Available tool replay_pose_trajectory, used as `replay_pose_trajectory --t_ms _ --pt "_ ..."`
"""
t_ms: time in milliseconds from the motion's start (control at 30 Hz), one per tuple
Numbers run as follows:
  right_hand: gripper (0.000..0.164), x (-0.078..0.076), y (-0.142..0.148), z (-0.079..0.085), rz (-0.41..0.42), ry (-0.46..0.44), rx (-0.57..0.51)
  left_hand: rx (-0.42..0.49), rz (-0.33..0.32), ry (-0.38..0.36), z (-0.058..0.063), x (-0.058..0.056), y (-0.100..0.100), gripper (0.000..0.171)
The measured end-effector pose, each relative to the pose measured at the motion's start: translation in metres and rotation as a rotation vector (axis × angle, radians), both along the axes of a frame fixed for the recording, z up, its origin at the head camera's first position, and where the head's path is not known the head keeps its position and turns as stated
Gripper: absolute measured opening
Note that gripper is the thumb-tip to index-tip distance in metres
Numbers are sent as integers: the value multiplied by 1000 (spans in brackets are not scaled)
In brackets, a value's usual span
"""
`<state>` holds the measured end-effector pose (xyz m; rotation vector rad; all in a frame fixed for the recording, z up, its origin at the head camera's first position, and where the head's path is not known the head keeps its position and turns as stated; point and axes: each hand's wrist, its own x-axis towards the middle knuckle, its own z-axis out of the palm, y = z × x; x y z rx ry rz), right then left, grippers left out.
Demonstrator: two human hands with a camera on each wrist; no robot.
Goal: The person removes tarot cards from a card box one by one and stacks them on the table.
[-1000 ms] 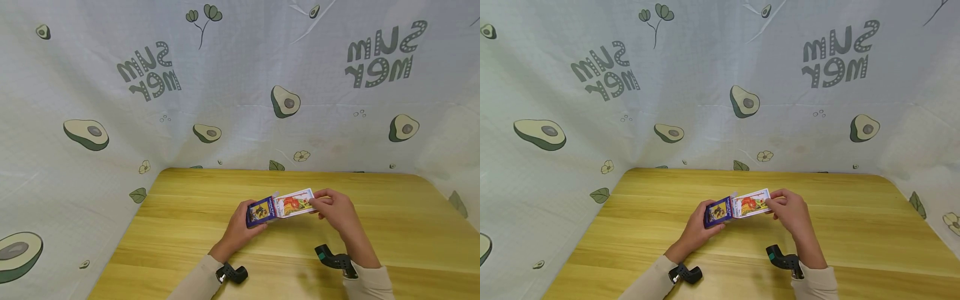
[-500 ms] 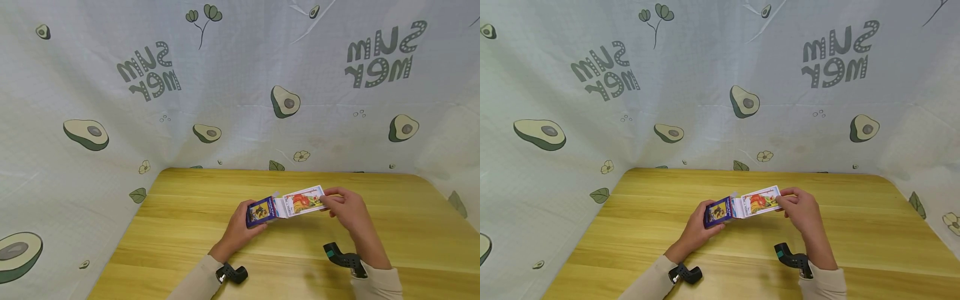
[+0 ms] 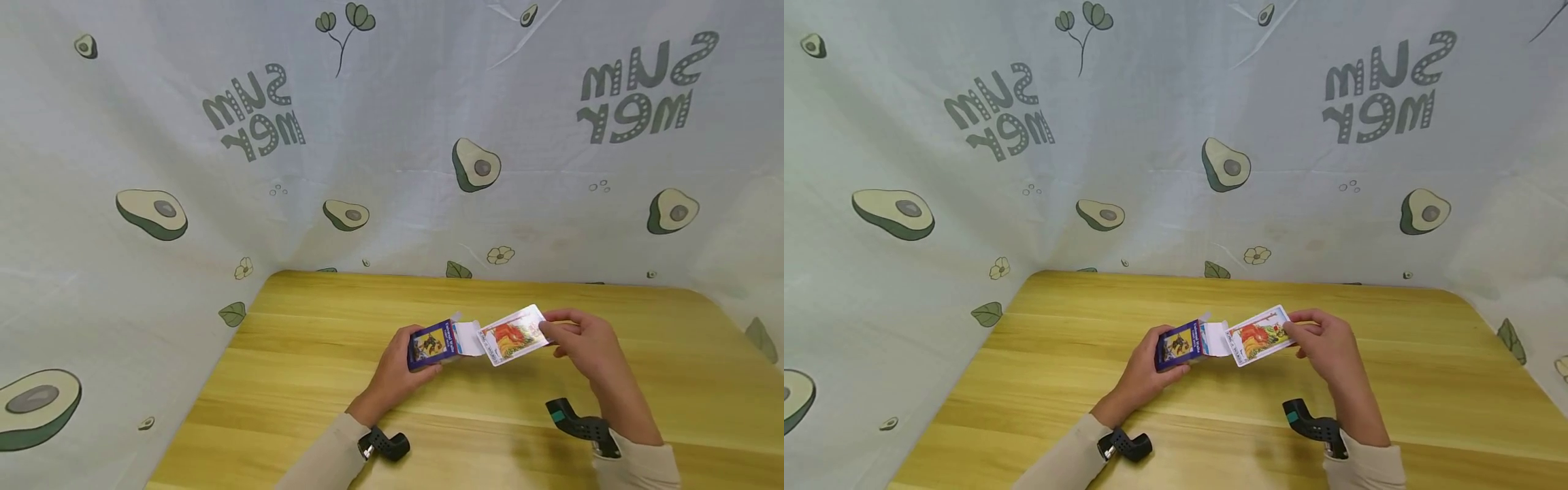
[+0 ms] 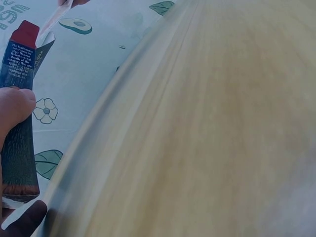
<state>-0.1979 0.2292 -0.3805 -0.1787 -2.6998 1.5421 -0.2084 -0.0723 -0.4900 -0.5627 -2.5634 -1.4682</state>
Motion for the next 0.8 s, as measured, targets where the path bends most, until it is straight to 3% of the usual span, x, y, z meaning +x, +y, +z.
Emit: replay_pose_trajectory --t_ms 367,800 --pt "51 -5 8 -2 53 31 -92 14 -2 12 -3 -2 1 73" --pt "50 -8 9 -8 75 39 -86 10 -2 34 -2 -1 1 73"
